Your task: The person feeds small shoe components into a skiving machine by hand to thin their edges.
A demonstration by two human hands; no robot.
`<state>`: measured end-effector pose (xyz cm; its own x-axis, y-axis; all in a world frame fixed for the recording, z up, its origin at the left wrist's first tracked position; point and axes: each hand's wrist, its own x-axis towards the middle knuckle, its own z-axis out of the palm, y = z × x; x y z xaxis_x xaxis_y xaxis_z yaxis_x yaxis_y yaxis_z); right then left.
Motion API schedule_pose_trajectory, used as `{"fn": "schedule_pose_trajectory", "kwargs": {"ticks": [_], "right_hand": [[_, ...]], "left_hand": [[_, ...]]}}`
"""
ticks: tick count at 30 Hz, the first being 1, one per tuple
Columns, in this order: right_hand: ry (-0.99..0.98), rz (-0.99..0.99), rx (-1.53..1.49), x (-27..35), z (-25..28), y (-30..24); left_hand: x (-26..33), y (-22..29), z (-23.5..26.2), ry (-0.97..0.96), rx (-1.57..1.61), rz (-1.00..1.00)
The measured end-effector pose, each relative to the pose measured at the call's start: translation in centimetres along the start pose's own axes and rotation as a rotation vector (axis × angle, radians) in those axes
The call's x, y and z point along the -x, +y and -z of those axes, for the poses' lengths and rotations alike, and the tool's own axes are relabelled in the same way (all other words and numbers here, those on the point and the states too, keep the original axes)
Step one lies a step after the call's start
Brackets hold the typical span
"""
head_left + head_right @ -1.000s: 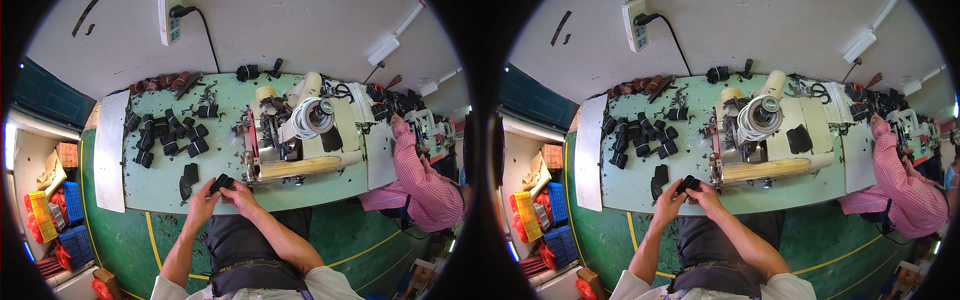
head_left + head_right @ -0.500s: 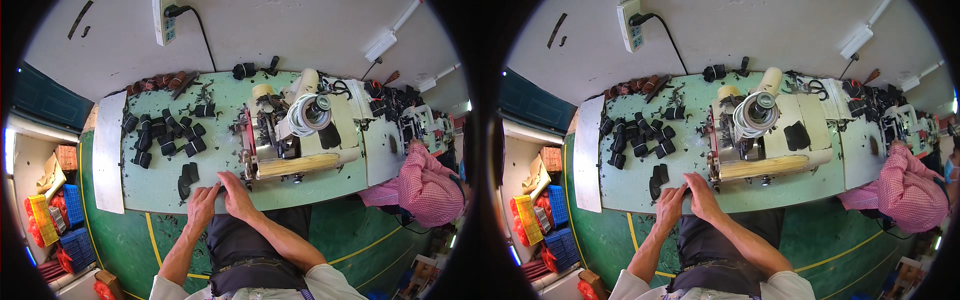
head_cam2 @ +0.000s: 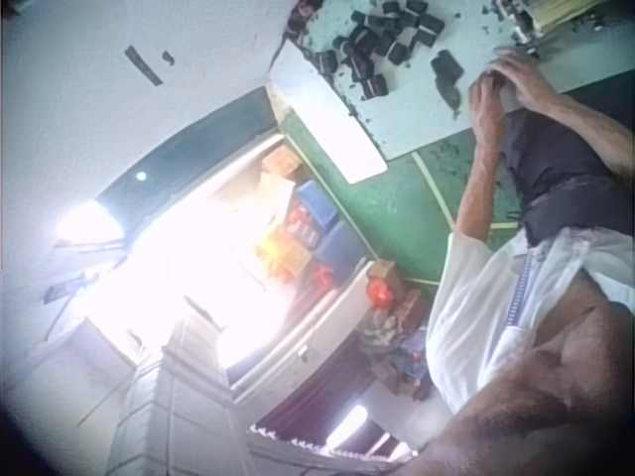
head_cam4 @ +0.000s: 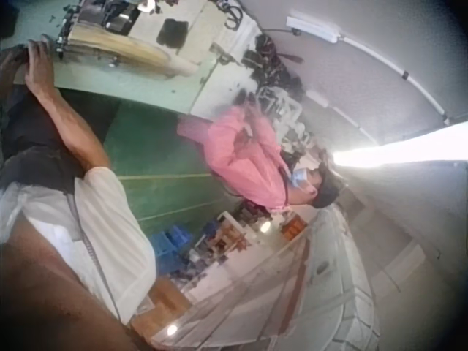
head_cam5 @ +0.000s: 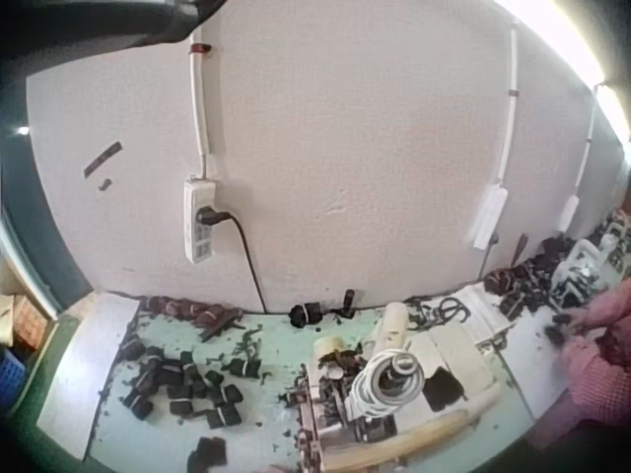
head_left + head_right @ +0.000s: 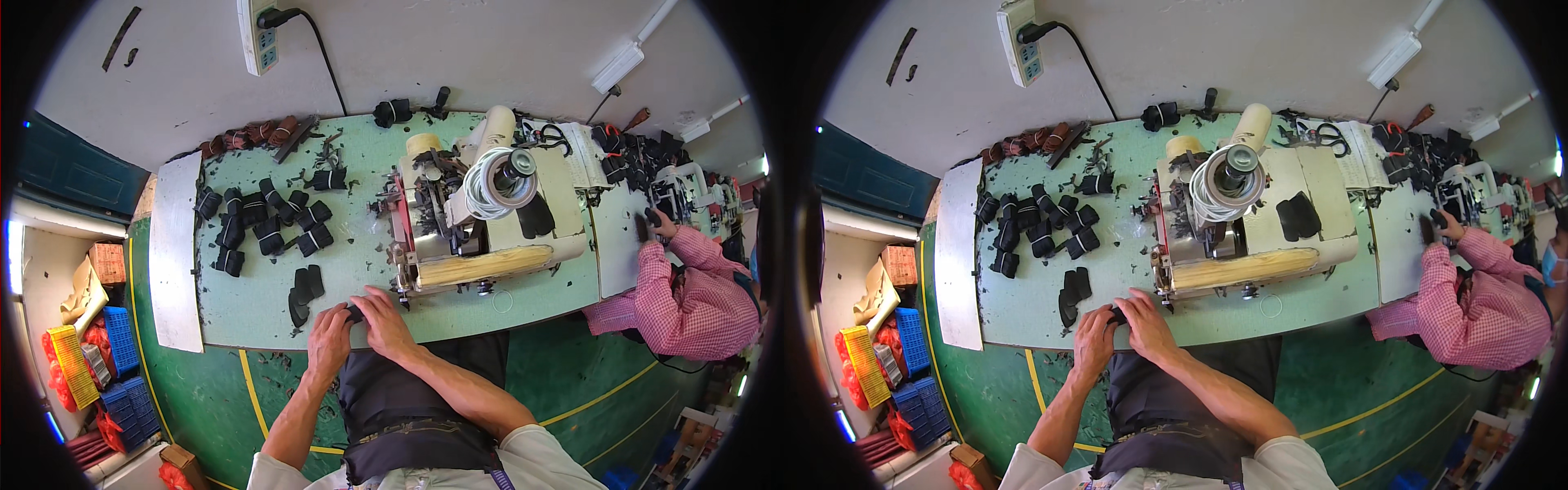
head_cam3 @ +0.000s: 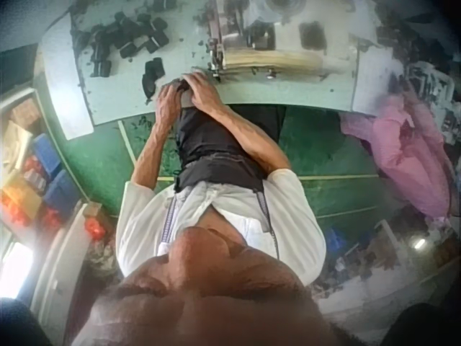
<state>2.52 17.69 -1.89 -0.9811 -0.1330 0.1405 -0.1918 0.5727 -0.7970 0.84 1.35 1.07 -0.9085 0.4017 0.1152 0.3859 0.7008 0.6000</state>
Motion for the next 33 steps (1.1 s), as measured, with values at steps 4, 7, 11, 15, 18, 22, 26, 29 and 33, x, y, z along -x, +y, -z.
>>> {"fn": "schedule_pose_trajectory", "kwargs": {"ticks": [4,7,11,15,18,22,26,29,33], "right_hand": [[0.014,-0.024,0.039,0.2,0.1,0.2],[0.017,-0.096,-0.019,0.4,0.1,0.1],[0.017,-0.02,-0.027,0.7,0.5,0.5],[0.103,0.017,-0.056,0.8,0.6,0.3],[-0.042,-0.009,-0.034,0.9,0.7,0.7],[0.083,-0.075,-0.054,0.8,1.5,-0.4],[-0.045,-0.424,-0.418,0.5,7.0,-4.3],[-0.011,-0.62,-0.772,1.3,9.3,-4.4],[0.082,-0.733,-1.059,0.5,13.7,-5.6]], "left_hand": [[0.0,0.0,-0.1,0.02,0.02,-0.008],[0.2,0.0,0.0,0.142,0.147,0.218],[-1.0,0.1,0.6,0.212,-0.014,0.205],[-0.5,-0.3,0.7,-0.048,0.129,0.108],[0.1,0.2,1.0,-0.093,0.285,0.19],[0.4,-0.4,0.5,-0.089,0.268,0.239],[-0.2,0.6,3.5,-0.273,0.487,0.45],[-3.4,4.2,5.6,-0.366,0.498,0.249],[-6.5,7.6,6.8,-0.493,0.65,0.343]]}}
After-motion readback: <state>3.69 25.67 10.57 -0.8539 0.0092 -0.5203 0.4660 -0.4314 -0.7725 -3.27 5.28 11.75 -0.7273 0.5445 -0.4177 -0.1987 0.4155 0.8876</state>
